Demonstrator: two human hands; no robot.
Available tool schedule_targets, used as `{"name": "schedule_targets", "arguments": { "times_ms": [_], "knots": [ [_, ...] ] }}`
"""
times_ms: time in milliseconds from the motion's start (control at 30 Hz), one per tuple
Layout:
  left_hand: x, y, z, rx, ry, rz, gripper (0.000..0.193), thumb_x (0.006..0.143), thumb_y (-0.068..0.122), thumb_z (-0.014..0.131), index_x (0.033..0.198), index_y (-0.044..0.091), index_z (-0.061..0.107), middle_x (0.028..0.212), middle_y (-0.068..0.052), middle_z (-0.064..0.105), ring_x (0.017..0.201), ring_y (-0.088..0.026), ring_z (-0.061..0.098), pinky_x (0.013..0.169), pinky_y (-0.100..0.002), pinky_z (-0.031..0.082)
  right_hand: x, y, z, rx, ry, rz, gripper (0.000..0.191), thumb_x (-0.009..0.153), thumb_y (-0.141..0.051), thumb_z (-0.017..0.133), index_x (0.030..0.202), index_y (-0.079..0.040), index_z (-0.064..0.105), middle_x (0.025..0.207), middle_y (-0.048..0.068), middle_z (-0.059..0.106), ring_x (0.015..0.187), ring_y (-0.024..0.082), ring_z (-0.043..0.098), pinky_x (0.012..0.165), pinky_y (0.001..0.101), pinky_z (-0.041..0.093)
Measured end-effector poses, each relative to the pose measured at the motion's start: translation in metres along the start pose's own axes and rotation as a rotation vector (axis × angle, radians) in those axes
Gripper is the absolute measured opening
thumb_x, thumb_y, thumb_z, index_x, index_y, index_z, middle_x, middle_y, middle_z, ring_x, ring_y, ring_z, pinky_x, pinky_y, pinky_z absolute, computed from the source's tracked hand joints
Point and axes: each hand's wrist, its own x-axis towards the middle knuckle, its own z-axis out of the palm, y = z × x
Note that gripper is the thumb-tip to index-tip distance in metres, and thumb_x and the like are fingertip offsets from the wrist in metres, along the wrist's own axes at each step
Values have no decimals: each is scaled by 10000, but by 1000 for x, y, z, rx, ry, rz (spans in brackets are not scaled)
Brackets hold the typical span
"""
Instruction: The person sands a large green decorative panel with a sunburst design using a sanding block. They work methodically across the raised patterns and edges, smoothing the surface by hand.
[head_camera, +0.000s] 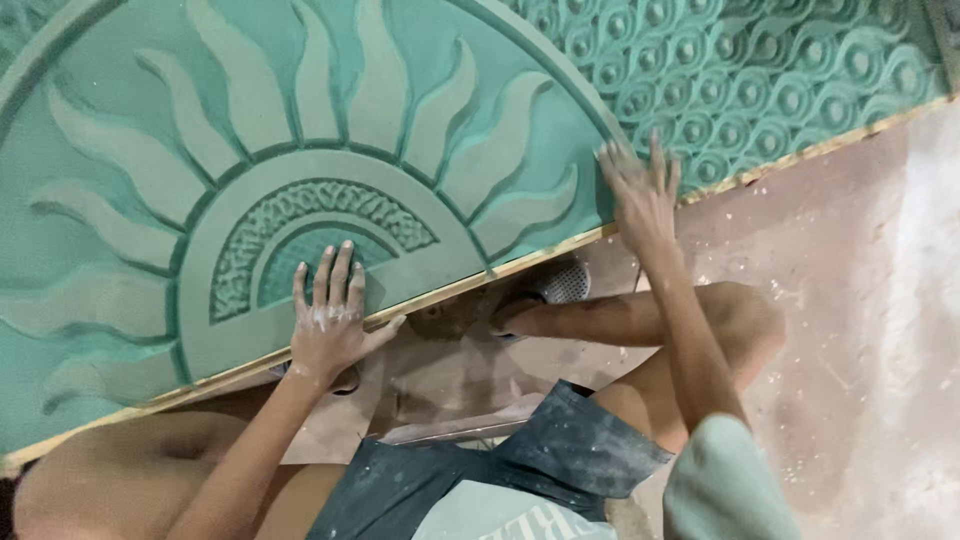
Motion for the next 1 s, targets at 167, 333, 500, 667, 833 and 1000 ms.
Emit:
{"name": "schedule_targets", "arguments": {
  "times_ms": [167,333,500,667,833,1000],
  "knots": [
    [-1,1,-1,13,31,9,916,816,740,622,1322,-23,608,1615,-174,397,1483,-338,366,1223,-620,236,93,-4,18,37,-5,-169,775,871,49,521,1618,-130,415,1629,63,483,1582,386,177,1256,615,100],
    [-2,-1,0,31,60,31,921,849,744,617,1355,-24,604,1631,-167,394,1502,-337,362,1238,-608,241,68,-6,-6,65,-40,-192,625,985,24,464,1606,-13,406,1622,154,472,1550,288,348,1277,439,256],
    [-1,-2,1,14,9,-2,915,807,748,619,1310,-16,610,1599,-174,413,1471,-336,375,1213,-612,244,-16,13,-24,24,-101,-160,580,951,5,483,1531,10,472,1571,167,520,1495,286,437,1244,401,338],
    [3,-1,-3,9,25,-4,890,812,736,618,1292,-13,623,1593,-170,428,1464,-336,388,1217,-599,248,13,5,2,66,-32,-133,519,933,-5,511,1448,46,539,1501,206,564,1442,333,508,1199,392,409],
    [6,-1,-8,-9,23,-6,899,792,738,633,1277,-18,626,1582,-173,427,1454,-338,389,1207,-603,249,121,-23,39,256,157,-86,445,972,5,525,1414,23,569,1451,236,599,1382,371,552,1106,419,469],
    [3,0,-8,-13,32,-1,905,817,734,638,1300,-31,614,1597,-177,421,1472,-347,380,1216,-603,245,117,-25,26,319,198,-144,610,936,75,498,1545,53,492,1445,273,575,1390,399,520,1136,461,454]
  ]
}}
